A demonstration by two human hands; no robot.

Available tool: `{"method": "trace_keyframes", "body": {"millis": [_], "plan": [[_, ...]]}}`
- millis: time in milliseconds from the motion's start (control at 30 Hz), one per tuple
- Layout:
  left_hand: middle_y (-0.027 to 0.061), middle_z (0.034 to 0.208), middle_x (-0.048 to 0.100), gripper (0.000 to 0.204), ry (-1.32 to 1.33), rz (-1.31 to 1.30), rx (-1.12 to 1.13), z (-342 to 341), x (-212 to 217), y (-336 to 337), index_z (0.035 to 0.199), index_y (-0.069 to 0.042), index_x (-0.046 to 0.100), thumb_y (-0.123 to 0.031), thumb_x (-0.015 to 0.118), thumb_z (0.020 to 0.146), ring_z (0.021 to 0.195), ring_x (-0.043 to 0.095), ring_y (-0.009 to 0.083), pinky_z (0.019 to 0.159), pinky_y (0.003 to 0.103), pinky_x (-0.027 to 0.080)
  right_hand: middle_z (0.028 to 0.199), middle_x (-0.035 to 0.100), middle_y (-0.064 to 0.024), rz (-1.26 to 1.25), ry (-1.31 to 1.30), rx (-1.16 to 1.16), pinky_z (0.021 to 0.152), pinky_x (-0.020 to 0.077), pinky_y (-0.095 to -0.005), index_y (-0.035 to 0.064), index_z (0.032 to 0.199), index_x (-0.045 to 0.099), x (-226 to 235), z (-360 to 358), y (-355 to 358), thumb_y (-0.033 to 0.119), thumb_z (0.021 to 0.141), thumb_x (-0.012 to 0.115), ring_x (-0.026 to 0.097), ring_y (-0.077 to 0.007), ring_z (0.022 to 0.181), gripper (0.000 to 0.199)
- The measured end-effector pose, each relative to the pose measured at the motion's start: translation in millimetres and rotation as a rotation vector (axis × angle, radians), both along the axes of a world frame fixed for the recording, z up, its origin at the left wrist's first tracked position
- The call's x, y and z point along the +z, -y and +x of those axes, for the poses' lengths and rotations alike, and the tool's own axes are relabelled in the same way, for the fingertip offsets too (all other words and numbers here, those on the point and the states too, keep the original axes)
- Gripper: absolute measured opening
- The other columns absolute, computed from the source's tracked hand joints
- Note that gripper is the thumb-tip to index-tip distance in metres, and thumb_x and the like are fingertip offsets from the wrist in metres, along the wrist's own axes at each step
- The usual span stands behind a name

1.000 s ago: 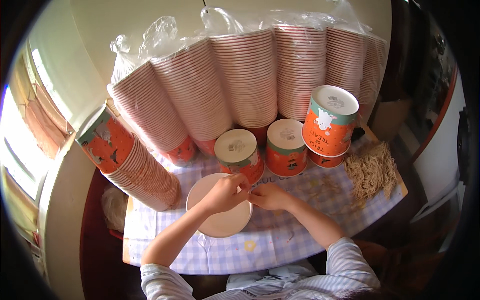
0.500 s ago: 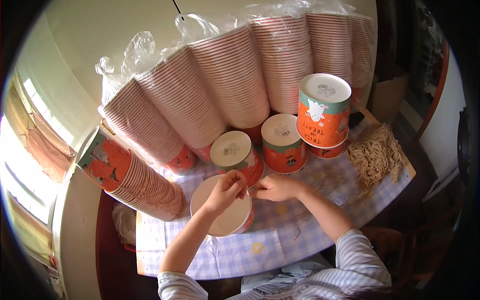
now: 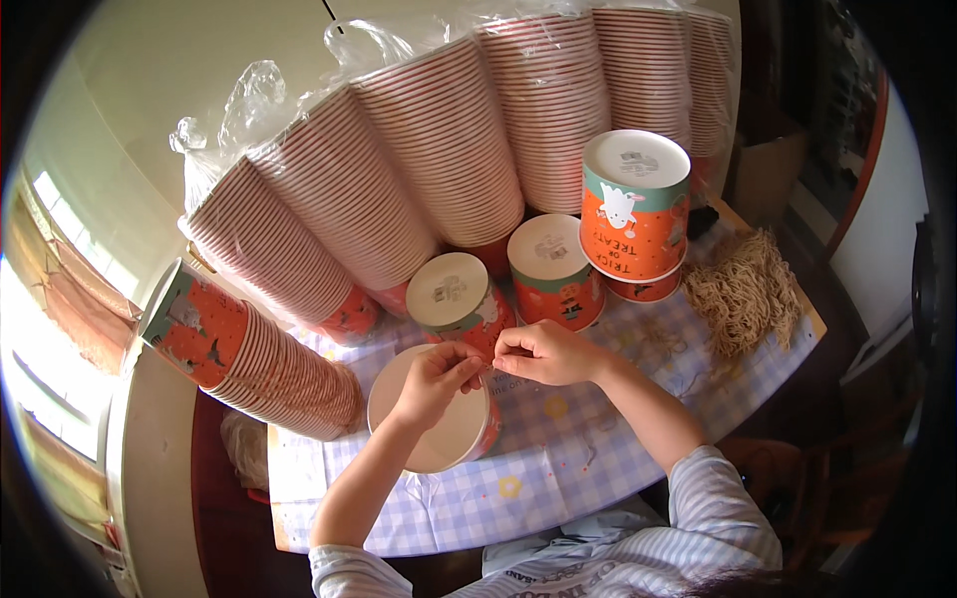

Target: Attaching string handles to paper buckets and stacking them in a packaging area.

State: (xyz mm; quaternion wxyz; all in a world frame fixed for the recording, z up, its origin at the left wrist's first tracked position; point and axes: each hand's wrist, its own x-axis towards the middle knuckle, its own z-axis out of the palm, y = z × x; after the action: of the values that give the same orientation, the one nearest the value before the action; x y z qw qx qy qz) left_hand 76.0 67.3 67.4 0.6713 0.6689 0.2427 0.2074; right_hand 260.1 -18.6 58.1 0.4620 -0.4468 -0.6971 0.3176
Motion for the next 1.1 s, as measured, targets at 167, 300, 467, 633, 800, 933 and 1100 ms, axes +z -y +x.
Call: {"method": "trace_keyframes", "body": {"millis": [167,300,467,633,800,933,1100], "plan": [[0.0024,0.075,0.060,0.009,0.109,0.005,0.114,2,-1,-7,0.090,-0.002,0.057,-0.009,0.055,0.085,0.061,0.050,0.0052,0.052,0.017,0.037,0.061,0.056,-0.0093,-0.004,0.106,-0.070,0.052,0.0410,-0.0307,0.0018,0.079,0.056,4,5,2,0.023,0.081,0.057,0.054,-0.0184,0.053,0.021],[0.0024,0.075,0.061,0.009,0.182,-0.020,0.184,7,2,-4,0.090,-0.003,0.057,-0.009,0.056,0.084,0.059,0.051,0.0052,0.050,0.017,0.036,0.061,0.057,-0.0092,0.011,0.133,-0.077,0.052,0.0415,-0.0307,0.0019,0.079,0.056,7,5,3,0.022,0.079,0.059,0.055,-0.0187,0.054,0.020],[0.0021,0.073,0.060,0.009,0.072,0.035,0.087,9,-3,-3,0.090,-0.002,0.057,-0.009,0.055,0.084,0.058,0.052,0.0055,0.048,0.017,0.037,0.068,0.060,-0.0058,0.060,0.079,-0.070,0.055,0.0435,-0.0257,0.0013,0.081,0.056,8,4,3,0.014,0.079,0.061,0.055,-0.0102,0.060,0.014],[0.0014,0.070,0.058,0.009,-0.022,0.068,-0.036,8,-1,-2,0.087,-0.001,0.058,-0.009,0.055,0.084,0.058,0.051,0.0059,0.050,0.018,0.039,0.069,0.060,-0.0074,0.130,-0.030,-0.118,0.055,0.0442,-0.0271,0.0014,0.081,0.056,7,-2,1,0.015,0.080,0.059,0.056,-0.0140,0.061,0.014],[0.0009,0.071,0.057,0.011,-0.042,-0.001,-0.077,8,0,1,0.087,0.001,0.059,-0.009,0.059,0.082,0.061,0.050,0.0059,0.055,0.019,0.041,0.070,0.061,-0.0096,0.151,-0.058,-0.187,0.057,0.0457,-0.0283,0.0012,0.081,0.056,3,-7,-1,0.015,0.080,0.059,0.059,-0.0179,0.062,0.014],[0.0006,0.071,0.057,0.011,-0.073,0.043,-0.030,9,1,-1,0.088,0.001,0.059,-0.008,0.060,0.081,0.061,0.050,0.0057,0.055,0.019,0.040,0.070,0.061,-0.0090,0.177,-0.114,-0.165,0.057,0.0458,-0.0272,0.0013,0.082,0.057,2,-9,-2,0.014,0.080,0.060,0.059,-0.0157,0.063,0.013],[0.0004,0.070,0.057,0.011,-0.080,0.114,-0.070,7,1,-1,0.087,0.000,0.059,-0.009,0.060,0.080,0.060,0.050,0.0051,0.054,0.018,0.040,0.071,0.061,-0.0081,0.237,-0.076,-0.165,0.057,0.0457,-0.0268,0.0019,0.083,0.057,0,-9,-4,0.014,0.079,0.061,0.059,-0.0140,0.065,0.013]]}}
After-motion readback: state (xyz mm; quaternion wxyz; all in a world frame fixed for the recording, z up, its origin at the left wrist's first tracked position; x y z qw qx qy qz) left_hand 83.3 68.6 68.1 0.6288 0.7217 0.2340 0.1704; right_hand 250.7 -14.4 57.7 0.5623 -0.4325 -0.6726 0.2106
